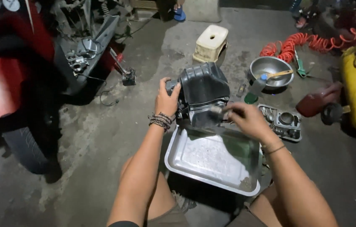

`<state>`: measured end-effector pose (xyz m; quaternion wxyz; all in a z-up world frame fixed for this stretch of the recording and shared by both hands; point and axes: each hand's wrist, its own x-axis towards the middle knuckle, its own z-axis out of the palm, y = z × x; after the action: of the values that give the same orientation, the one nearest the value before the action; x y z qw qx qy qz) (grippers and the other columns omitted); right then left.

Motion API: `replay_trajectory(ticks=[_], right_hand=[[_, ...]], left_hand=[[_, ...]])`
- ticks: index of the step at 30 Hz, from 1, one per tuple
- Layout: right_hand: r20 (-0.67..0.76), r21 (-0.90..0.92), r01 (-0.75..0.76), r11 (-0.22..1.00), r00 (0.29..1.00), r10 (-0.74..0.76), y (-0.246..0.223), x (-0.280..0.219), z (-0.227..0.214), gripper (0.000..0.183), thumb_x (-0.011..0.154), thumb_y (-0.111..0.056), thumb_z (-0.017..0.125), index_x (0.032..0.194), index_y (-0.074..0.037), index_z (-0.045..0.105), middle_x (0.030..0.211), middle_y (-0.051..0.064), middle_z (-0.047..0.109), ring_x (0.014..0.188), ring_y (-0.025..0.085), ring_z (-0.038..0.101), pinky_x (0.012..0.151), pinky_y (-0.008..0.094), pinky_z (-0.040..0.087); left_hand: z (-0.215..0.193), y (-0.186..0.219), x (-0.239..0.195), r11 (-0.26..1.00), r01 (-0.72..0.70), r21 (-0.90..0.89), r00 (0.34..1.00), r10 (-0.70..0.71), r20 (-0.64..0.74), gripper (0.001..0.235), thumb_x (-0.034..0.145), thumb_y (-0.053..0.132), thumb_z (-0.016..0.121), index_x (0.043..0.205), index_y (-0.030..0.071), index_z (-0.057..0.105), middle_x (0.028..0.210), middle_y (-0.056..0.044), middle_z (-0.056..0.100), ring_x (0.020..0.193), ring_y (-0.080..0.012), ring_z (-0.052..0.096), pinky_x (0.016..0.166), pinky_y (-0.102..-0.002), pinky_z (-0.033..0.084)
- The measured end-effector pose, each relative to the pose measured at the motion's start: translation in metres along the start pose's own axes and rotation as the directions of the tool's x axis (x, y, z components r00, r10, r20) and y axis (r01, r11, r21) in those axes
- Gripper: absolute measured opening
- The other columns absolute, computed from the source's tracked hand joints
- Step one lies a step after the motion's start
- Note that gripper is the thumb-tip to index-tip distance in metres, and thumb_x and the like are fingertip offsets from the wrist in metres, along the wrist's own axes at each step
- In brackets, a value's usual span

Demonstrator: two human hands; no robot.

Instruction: The person scrubs a black motorcycle airbox with a brush, rotating the part to clean different sides. The person then places the airbox on a tray and continues scrubbing its interior surfaces.

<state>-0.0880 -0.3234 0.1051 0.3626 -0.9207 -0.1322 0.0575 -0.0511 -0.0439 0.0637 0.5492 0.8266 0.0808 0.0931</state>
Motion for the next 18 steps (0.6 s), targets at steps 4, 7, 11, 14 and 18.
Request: replay_trajectory(ticks=[4, 7, 11, 14, 18], right_hand=[[0.185, -0.146, -0.052, 0.988, 0.980, 0.079, -0.003, -0.016, 0.002, 0.030, 0.088, -0.009, 0.066, 0.114, -0.009, 0.081, 0.112, 0.019, 0.079, 0.114, 0.041, 0.070, 0.100, 0.051, 0.052], [0.269, -0.137, -0.058, 0.989, 0.959, 0.093, -0.018, -0.022, -0.009, 0.030, 0.087, -0.010, 0.066, 0.113, -0.010, 0.081, 0.111, 0.023, 0.079, 0.111, 0.046, 0.070, 0.099, 0.055, 0.053], [-0.082, 0.039, -0.063, 0.997, 0.994, 0.066, 0.018, 0.002, -0.012, 0.028, 0.092, -0.011, 0.067, 0.118, -0.013, 0.077, 0.109, 0.016, 0.077, 0.108, 0.037, 0.072, 0.096, 0.046, 0.054], [-0.026, -0.113, -0.137, 0.984, 0.991, 0.135, 0.022, 0.004, -0.018, 0.024, 0.092, -0.013, 0.069, 0.115, -0.015, 0.079, 0.106, 0.013, 0.079, 0.105, 0.033, 0.074, 0.095, 0.045, 0.055], [-0.173, -0.070, -0.111, 0.991, 0.980, 0.098, -0.016, -0.016, -0.044, 0.025, 0.094, -0.011, 0.066, 0.117, -0.011, 0.077, 0.095, 0.016, 0.079, 0.098, 0.042, 0.073, 0.089, 0.051, 0.054]], left_hand=[[0.001, -0.002, 0.001, 1.000, -0.020, -0.002, 0.999, 0.020, 0.028, 0.064, 0.101, 0.060, 0.050, 0.145, 0.015, 0.039, 0.144, -0.034, 0.049, 0.132, -0.0531, 0.051, 0.108, -0.066, 0.044], [0.001, -0.002, -0.001, 1.000, -0.015, -0.027, 0.999, 0.016, 0.045, 0.063, 0.101, 0.058, 0.052, 0.146, 0.015, 0.040, 0.147, -0.033, 0.047, 0.134, -0.0530, 0.049, 0.109, -0.065, 0.044], [0.004, 0.004, 0.001, 1.000, -0.008, -0.026, 1.000, 0.008, 0.009, 0.060, 0.102, 0.055, 0.052, 0.146, 0.016, 0.039, 0.145, -0.032, 0.050, 0.133, -0.0508, 0.052, 0.109, -0.064, 0.045], [0.006, 0.002, 0.000, 1.000, 0.011, -0.022, 1.000, -0.010, 0.004, 0.058, 0.102, 0.054, 0.052, 0.146, 0.018, 0.039, 0.142, -0.031, 0.053, 0.132, -0.0497, 0.053, 0.108, -0.063, 0.046], [0.012, -0.013, 0.008, 0.998, -0.044, -0.049, 0.999, 0.042, -0.027, 0.056, 0.104, 0.052, 0.053, 0.144, 0.016, 0.041, 0.145, -0.032, 0.050, 0.133, -0.0527, 0.049, 0.108, -0.066, 0.044]])
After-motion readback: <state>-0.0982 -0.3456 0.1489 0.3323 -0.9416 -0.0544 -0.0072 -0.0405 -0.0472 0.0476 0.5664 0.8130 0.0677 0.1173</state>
